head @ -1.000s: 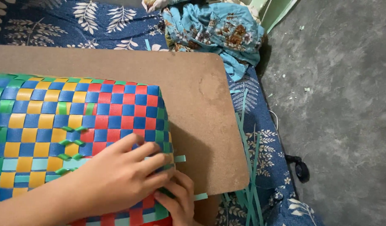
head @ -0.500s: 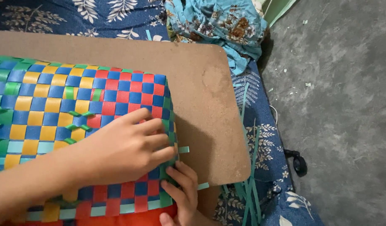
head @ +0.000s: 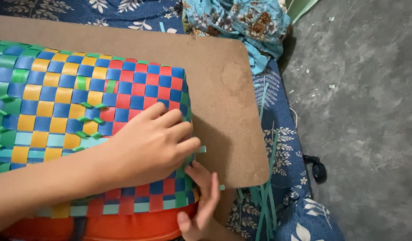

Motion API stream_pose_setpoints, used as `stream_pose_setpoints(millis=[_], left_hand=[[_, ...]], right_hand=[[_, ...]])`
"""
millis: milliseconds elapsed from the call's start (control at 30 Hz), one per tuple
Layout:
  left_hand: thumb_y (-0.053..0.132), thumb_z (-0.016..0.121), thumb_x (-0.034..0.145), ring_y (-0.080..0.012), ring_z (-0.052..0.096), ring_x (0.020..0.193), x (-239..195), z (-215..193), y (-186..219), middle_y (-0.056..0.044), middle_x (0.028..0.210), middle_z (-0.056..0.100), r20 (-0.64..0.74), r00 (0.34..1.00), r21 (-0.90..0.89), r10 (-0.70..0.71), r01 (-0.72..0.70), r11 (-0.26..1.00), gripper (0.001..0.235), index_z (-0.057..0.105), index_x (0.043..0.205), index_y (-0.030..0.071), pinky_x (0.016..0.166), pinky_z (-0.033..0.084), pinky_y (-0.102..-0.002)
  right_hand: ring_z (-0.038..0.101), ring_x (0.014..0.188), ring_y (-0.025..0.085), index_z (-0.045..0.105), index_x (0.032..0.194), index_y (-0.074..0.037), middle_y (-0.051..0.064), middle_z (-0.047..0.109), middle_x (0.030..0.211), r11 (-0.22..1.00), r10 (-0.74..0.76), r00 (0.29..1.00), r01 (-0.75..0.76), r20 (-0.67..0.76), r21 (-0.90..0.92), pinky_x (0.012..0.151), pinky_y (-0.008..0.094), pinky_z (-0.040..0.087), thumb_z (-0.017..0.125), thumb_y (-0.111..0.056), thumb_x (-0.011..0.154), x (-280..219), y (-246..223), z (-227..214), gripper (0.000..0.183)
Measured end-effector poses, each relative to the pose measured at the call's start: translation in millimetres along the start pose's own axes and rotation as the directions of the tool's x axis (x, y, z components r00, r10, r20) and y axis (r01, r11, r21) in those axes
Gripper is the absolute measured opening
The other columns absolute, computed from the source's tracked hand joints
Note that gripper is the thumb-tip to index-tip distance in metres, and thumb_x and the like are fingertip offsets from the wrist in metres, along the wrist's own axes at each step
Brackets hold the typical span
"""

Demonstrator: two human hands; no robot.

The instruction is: Weaving and securing the ends of colorful plastic strips to finish a handmade bag.

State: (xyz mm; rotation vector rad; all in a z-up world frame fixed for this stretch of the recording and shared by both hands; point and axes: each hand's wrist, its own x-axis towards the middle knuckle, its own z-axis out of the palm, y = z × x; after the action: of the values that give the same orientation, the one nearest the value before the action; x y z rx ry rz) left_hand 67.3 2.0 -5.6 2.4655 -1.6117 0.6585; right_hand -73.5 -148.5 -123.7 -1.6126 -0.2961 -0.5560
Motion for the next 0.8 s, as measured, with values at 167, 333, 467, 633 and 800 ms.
stream_pose_setpoints(millis=[167,333,467,633,800], left_hand=[[0.016,0.057,0.099,-0.0281,0.049,0.071,-0.4,-1.1,8.1,-0.003,0.075,0.055,0.005,0.994,0.037,-0.110,0.109,0.993,0.007,0.056,0.092,0.017,0.065,0.039,-0.042],[0.015,0.061,0.097,-0.0270,0.052,0.071,-6.7,-0.3,10.3,-0.004,0.078,0.058,-0.081,0.995,0.133,-0.059,0.070,0.989,0.013,0.063,0.109,0.019,0.071,0.042,-0.043],[0.015,0.066,0.090,-0.0296,0.056,0.081,-8.6,-5.0,19.8,-0.007,0.086,0.063,-0.027,0.998,0.185,-0.061,0.064,0.981,0.021,0.065,0.112,0.016,0.080,0.047,-0.047],[0.010,0.068,0.091,-0.0279,0.057,0.085,-9.8,-12.1,24.6,-0.003,0.078,0.064,-0.015,0.995,0.204,-0.099,0.100,0.974,0.007,0.072,0.096,0.011,0.092,0.048,-0.055],[0.016,0.066,0.089,-0.0301,0.055,0.079,-8.6,-9.9,12.2,-0.002,0.072,0.059,-0.019,0.981,0.093,-0.194,0.195,0.976,0.012,0.069,0.078,0.019,0.083,0.044,-0.054]], right_hand=[[0.060,0.132,0.047,0.020,0.157,-0.003,0.027,0.053,0.140,0.999,0.024,0.968,-0.017,-0.249,0.030,0.114,0.056,0.051,0.064,-0.034,0.102,-9.5,7.7,5.6,0.077],[0.062,0.131,0.045,0.023,0.158,-0.009,0.024,0.054,0.139,0.996,-0.008,0.960,0.033,-0.279,0.086,0.114,0.054,0.052,0.065,-0.026,0.104,-16.2,11.1,7.1,0.070],[0.060,0.133,0.047,0.021,0.158,-0.008,0.027,0.053,0.140,0.991,-0.044,0.968,0.074,-0.248,0.113,0.116,0.055,0.049,0.062,-0.018,0.104,-13.7,12.3,3.9,0.068],[0.063,0.120,0.036,0.040,0.140,-0.005,0.019,0.056,0.121,0.992,-0.123,0.977,0.124,-0.175,-0.007,0.108,0.050,0.054,0.059,-0.027,0.107,0.0,3.1,2.7,0.044],[0.060,0.121,0.032,0.046,0.129,-0.005,0.014,0.052,0.120,0.997,-0.072,0.985,0.075,-0.158,0.013,0.107,0.045,0.054,0.058,-0.027,0.105,-1.8,1.5,-0.3,0.034]])
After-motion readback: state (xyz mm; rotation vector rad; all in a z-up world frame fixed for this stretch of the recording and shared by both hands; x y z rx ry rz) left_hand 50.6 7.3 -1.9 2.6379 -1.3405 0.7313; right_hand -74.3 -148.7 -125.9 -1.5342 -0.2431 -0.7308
